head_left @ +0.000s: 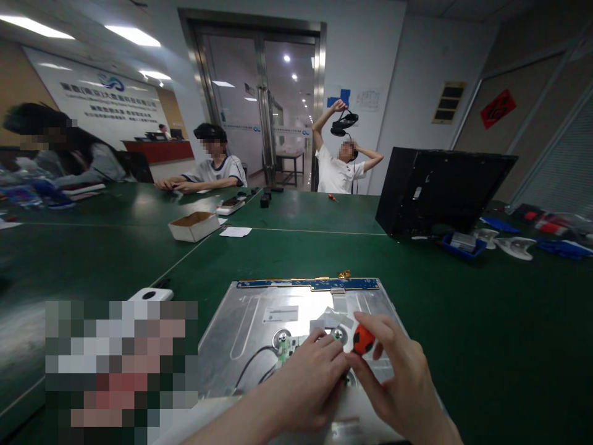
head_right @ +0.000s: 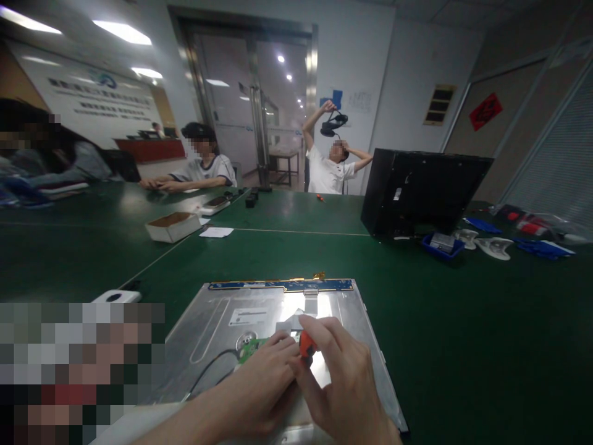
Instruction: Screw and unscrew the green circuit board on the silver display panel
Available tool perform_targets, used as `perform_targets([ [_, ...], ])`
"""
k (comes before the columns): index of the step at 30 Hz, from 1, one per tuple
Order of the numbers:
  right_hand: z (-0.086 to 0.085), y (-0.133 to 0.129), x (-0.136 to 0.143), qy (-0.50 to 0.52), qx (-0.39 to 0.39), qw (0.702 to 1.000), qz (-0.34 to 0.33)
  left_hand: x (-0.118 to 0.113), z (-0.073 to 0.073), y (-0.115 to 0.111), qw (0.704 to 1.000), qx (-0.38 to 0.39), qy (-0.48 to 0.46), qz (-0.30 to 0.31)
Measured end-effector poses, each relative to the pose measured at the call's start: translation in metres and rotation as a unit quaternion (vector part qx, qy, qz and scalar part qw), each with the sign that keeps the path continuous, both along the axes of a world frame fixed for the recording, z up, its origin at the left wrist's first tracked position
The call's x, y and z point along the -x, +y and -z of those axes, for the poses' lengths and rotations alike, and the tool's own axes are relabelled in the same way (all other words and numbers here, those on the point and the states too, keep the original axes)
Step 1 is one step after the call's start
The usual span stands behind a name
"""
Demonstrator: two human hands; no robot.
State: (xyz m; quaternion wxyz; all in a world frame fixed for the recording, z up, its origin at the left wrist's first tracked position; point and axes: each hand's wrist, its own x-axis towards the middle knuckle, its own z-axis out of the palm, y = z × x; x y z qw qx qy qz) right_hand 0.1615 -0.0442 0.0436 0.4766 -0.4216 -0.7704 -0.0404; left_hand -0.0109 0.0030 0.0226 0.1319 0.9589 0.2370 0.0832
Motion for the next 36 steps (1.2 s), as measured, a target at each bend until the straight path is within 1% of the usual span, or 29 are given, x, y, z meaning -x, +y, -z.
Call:
perform_targets([
  [2,0.000,-0.001,0.000,0.001,0.016,1.000,-0.008,0.000,0.000,0.000,1.000,0.000,0.006,0.006],
  [4,-0.001,-0.002,0.000,0.003,0.014,1.000,-0.012,0.000,0.001,0.001,1.000,0.000,0.009,0.008],
  [8,0.000,-0.001,0.002,0.011,-0.028,1.000,0.002,0.000,0.003,0.000,1.000,-0.003,0.003,0.001],
  [11,0.001,0.000,0.002,-0.002,-0.050,0.999,0.016,-0.001,0.002,0.000,1.000,0.001,-0.002,0.002],
  [13,0.000,0.001,0.001,-0.016,-0.045,0.999,0.014,-0.001,0.001,-0.001,1.000,-0.001,-0.009,0.003],
  [18,-0.002,-0.003,-0.001,-0.037,0.004,0.999,-0.002,-0.001,0.000,-0.001,1.000,-0.009,-0.001,0.006],
  [21,-0.002,-0.003,-0.001,-0.024,0.003,1.000,-0.009,-0.001,0.000,-0.001,1.000,-0.005,0.001,0.004],
  [24,0.000,-0.001,0.000,-0.011,-0.028,0.999,0.009,0.000,0.001,0.000,1.000,-0.005,-0.001,0.004],
  [28,0.002,0.002,0.000,-0.022,-0.072,0.997,0.032,-0.001,0.004,0.000,1.000,-0.009,-0.003,0.002],
  [33,-0.001,0.001,0.001,-0.044,-0.042,0.998,0.005,-0.001,0.010,0.001,1.000,-0.023,0.004,0.004],
  [36,0.000,0.001,0.001,-0.046,-0.043,0.998,0.003,-0.001,0.013,0.002,1.000,-0.026,0.001,0.006],
])
